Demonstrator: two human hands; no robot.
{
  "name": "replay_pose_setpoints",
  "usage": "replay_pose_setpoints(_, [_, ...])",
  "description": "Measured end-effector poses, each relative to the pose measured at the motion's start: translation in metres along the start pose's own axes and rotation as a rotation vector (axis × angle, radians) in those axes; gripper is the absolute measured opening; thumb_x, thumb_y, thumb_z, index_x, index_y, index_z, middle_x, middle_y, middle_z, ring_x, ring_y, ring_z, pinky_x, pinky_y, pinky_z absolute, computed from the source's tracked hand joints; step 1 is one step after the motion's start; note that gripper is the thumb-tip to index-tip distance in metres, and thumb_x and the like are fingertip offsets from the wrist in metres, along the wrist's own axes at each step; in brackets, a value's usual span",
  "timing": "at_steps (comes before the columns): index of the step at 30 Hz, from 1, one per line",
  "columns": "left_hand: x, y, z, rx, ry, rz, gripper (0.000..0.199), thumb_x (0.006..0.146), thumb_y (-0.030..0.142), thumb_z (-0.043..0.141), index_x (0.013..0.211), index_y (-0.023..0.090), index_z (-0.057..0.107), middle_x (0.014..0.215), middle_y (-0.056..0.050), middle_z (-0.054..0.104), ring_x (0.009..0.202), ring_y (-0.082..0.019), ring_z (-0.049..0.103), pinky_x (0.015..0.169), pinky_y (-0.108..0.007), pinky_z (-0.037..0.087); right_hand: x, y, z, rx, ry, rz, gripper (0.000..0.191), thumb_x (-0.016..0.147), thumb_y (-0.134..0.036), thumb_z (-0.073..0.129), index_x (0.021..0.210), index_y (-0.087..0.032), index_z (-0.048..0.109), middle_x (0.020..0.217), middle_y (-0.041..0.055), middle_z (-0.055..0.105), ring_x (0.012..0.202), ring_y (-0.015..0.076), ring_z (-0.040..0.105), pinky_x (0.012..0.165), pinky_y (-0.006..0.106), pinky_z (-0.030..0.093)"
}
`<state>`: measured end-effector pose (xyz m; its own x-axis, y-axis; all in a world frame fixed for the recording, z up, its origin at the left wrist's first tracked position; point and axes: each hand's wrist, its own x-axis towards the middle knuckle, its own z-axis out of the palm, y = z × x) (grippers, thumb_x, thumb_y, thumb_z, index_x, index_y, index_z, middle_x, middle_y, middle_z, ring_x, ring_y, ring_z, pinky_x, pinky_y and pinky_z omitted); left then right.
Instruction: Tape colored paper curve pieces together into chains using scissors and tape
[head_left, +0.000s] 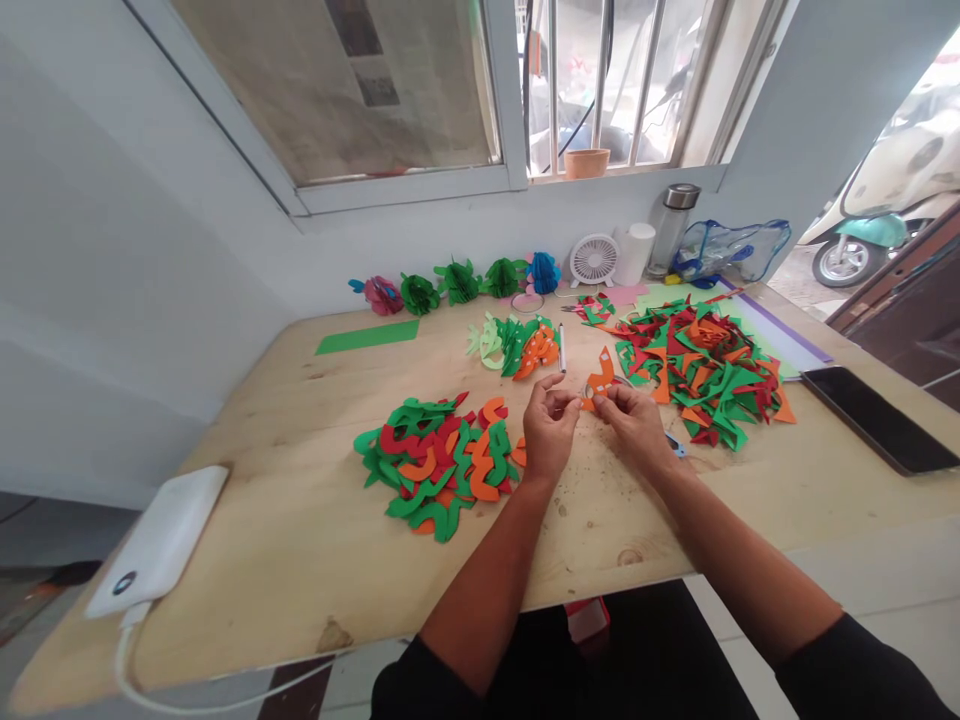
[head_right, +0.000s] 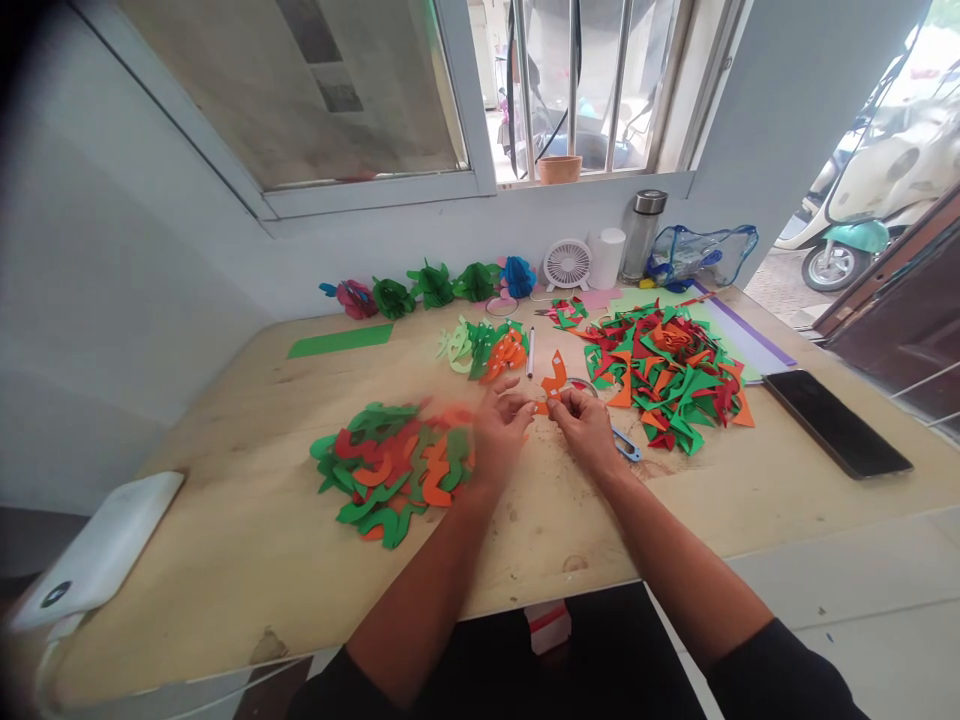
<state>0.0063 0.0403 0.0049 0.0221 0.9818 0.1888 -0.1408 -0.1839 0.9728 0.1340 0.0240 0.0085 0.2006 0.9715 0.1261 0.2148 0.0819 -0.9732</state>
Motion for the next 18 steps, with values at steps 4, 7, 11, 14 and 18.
replay_pose_setpoints(4, [-0.0047, 0.0013, 0.0021, 0.148, -0.066, 0.184, 0.049, 0.074, 0.014, 0.060, 0.121, 0.023, 0.049, 0.100, -0.006, 0.065, 0.094, -0.017, 0.062, 0.081, -0.031, 0.050, -0.0006, -0.0029, 0.0000, 0.018, 0.014, 0.010, 0.032, 0.074, -0.046, 0.060, 0.058, -0.020, 0.050, 0.054, -0.0035, 0.043, 0.050, 0.0099, 0.036, 0.049, 0.025, 0.028])
replay_pose_setpoints(7, [-0.0080, 0.0032, 0.0028, 0.278, -0.113, 0.288, 0.053, 0.073, 0.009, 0.059, 0.123, 0.026, 0.049, 0.104, -0.006, 0.065, 0.099, -0.019, 0.061, 0.087, -0.035, 0.048, -0.0008, -0.0046, 0.0001, 0.081, 0.006, 0.045, 0.035, 0.073, -0.049, 0.060, 0.058, -0.019, 0.049, 0.052, -0.0035, 0.044, 0.050, 0.0099, 0.038, 0.048, 0.025, 0.030])
replay_pose_setpoints(11, [-0.0094, 0.0011, 0.0018, 0.428, -0.146, 0.391, 0.053, 0.076, 0.007, 0.053, 0.124, 0.027, 0.048, 0.106, -0.006, 0.065, 0.102, -0.020, 0.059, 0.090, -0.037, 0.047, -0.0005, -0.0037, -0.0002, 0.138, -0.033, 0.086, 0.037, 0.071, -0.052, 0.061, 0.058, -0.019, 0.051, 0.051, -0.0030, 0.047, 0.048, 0.0098, 0.040, 0.048, 0.025, 0.031])
replay_pose_setpoints(14, [-0.0092, -0.0015, 0.0009, 0.487, -0.147, 0.417, 0.053, 0.077, 0.006, 0.052, 0.125, 0.027, 0.047, 0.105, -0.006, 0.065, 0.099, -0.020, 0.059, 0.089, -0.036, 0.047, 0.0004, 0.0002, -0.0007, 0.133, -0.051, 0.093, 0.037, 0.072, -0.052, 0.061, 0.057, -0.019, 0.051, 0.051, -0.0029, 0.047, 0.048, 0.0096, 0.040, 0.048, 0.024, 0.030])
replay_pose_setpoints(18, [-0.0094, -0.0023, 0.0009, 0.468, -0.146, 0.407, 0.052, 0.078, 0.009, 0.053, 0.126, 0.027, 0.048, 0.103, -0.005, 0.065, 0.098, -0.020, 0.060, 0.088, -0.036, 0.047, 0.0017, 0.0039, -0.0010, 0.136, -0.065, 0.108, 0.037, 0.074, -0.051, 0.059, 0.057, -0.019, 0.049, 0.052, -0.0035, 0.046, 0.047, 0.0089, 0.038, 0.047, 0.024, 0.029])
